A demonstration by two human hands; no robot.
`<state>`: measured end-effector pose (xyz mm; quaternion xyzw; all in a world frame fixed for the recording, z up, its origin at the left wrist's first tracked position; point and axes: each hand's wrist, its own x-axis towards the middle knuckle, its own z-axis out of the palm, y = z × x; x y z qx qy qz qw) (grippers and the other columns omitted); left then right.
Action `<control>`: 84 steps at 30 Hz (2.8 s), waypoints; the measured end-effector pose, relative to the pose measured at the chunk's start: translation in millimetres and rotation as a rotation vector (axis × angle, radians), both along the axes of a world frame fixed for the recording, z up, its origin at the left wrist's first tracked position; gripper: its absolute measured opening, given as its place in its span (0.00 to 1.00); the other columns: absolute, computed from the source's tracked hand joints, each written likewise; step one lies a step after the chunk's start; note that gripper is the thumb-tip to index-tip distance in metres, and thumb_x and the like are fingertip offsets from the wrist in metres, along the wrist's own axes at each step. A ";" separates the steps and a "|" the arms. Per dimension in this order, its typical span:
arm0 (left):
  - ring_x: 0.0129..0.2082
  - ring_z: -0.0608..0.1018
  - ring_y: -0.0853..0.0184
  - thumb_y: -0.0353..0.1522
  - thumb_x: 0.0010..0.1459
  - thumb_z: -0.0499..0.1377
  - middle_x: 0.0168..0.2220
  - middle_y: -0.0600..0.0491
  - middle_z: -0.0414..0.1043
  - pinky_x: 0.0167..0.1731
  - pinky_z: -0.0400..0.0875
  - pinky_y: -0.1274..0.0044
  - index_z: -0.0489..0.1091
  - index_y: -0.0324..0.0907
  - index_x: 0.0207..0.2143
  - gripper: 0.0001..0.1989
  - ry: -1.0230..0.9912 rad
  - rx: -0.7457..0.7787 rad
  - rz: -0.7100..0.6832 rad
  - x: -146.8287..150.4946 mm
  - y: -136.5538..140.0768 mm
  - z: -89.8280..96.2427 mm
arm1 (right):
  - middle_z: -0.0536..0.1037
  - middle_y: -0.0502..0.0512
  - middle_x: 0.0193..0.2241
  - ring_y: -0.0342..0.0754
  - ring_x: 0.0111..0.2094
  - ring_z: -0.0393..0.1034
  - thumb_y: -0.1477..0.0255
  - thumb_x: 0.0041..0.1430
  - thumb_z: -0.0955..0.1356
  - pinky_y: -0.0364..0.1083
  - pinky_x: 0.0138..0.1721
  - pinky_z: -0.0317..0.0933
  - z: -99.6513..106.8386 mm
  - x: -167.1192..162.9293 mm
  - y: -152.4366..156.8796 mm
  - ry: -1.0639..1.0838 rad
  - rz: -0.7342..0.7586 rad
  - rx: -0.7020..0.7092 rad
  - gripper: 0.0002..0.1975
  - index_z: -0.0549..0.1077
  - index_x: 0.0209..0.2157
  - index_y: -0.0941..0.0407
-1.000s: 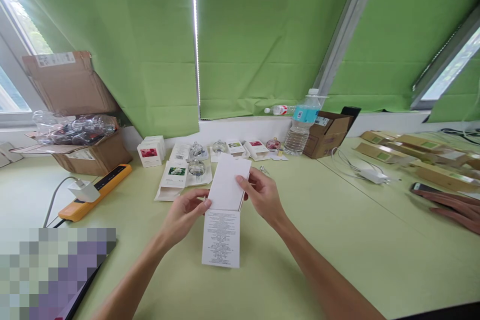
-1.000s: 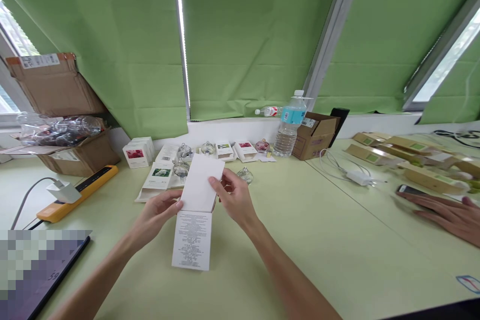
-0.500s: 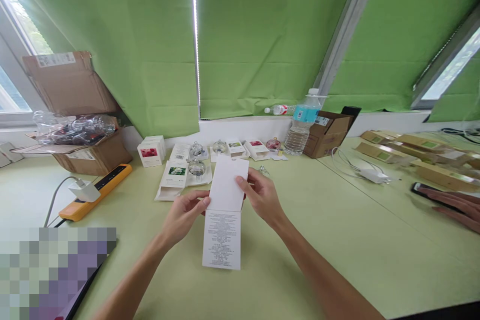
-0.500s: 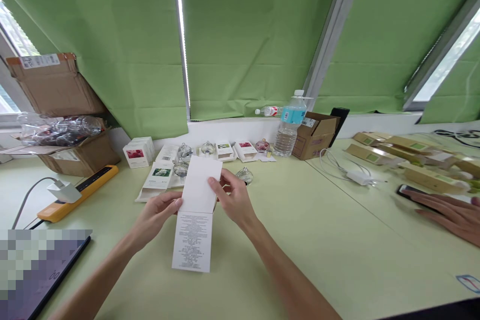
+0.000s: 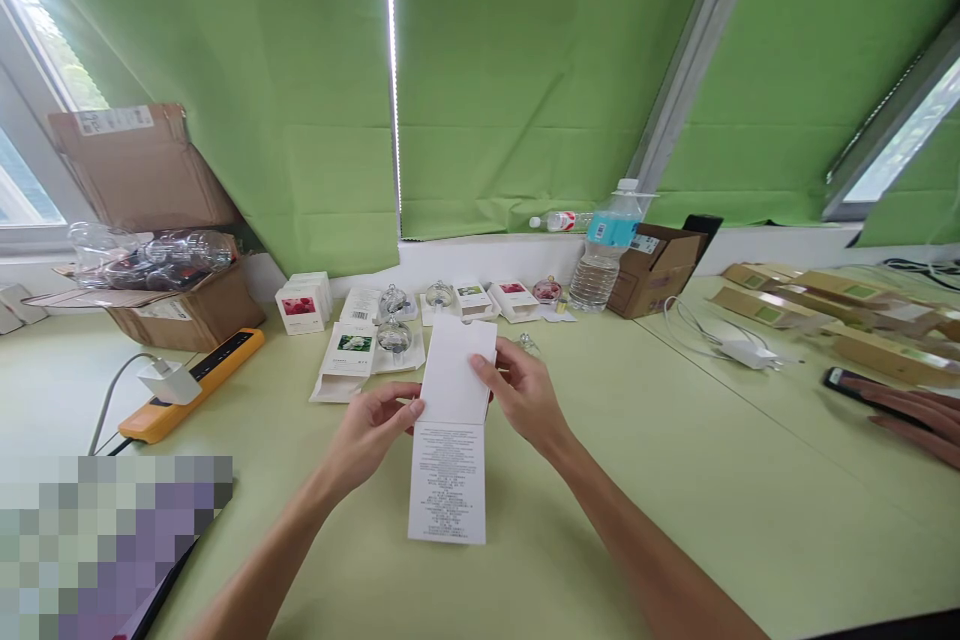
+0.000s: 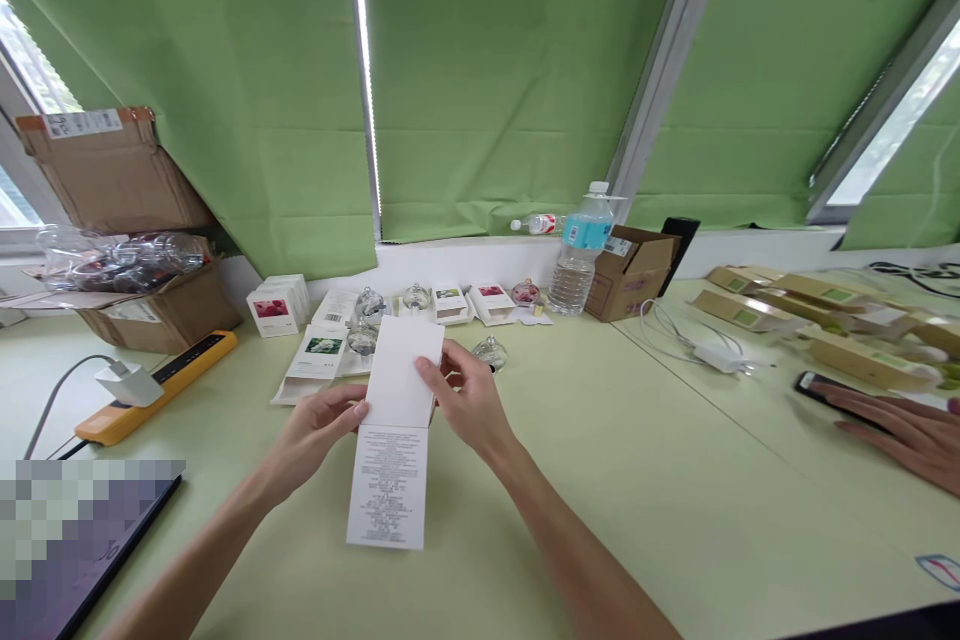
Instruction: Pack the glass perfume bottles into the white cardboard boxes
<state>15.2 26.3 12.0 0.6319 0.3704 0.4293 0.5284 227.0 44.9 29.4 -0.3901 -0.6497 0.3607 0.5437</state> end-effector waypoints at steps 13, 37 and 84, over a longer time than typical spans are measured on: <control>0.39 0.77 0.60 0.39 0.58 0.57 0.42 0.47 0.76 0.41 0.71 0.69 0.70 0.41 0.50 0.19 0.003 -0.005 -0.008 0.6 -0.8 0.5 | 0.71 0.52 0.30 0.44 0.26 0.64 0.59 0.58 0.66 0.41 0.21 0.60 1.5 0.2 -0.5 0.005 0.000 -0.016 0.12 0.71 0.36 0.54; 0.39 0.78 0.59 0.38 0.57 0.58 0.39 0.48 0.78 0.42 0.71 0.68 0.69 0.42 0.52 0.21 -0.032 -0.047 -0.051 2.0 -2.3 3.4 | 0.73 0.53 0.28 0.48 0.31 0.68 0.61 0.59 0.65 0.44 0.29 0.63 3.4 1.4 -3.2 -0.180 -0.050 0.085 0.12 0.71 0.28 0.55; 0.41 0.77 0.59 0.37 0.53 0.63 0.50 0.47 0.72 0.42 0.72 0.67 0.66 0.44 0.51 0.23 -0.045 0.061 0.134 -4.9 2.6 0.3 | 0.75 0.56 0.42 0.52 0.44 0.69 0.69 0.59 0.66 0.51 0.46 0.64 5.3 -3.0 -8.9 -0.212 -0.026 0.252 0.06 0.74 0.34 0.53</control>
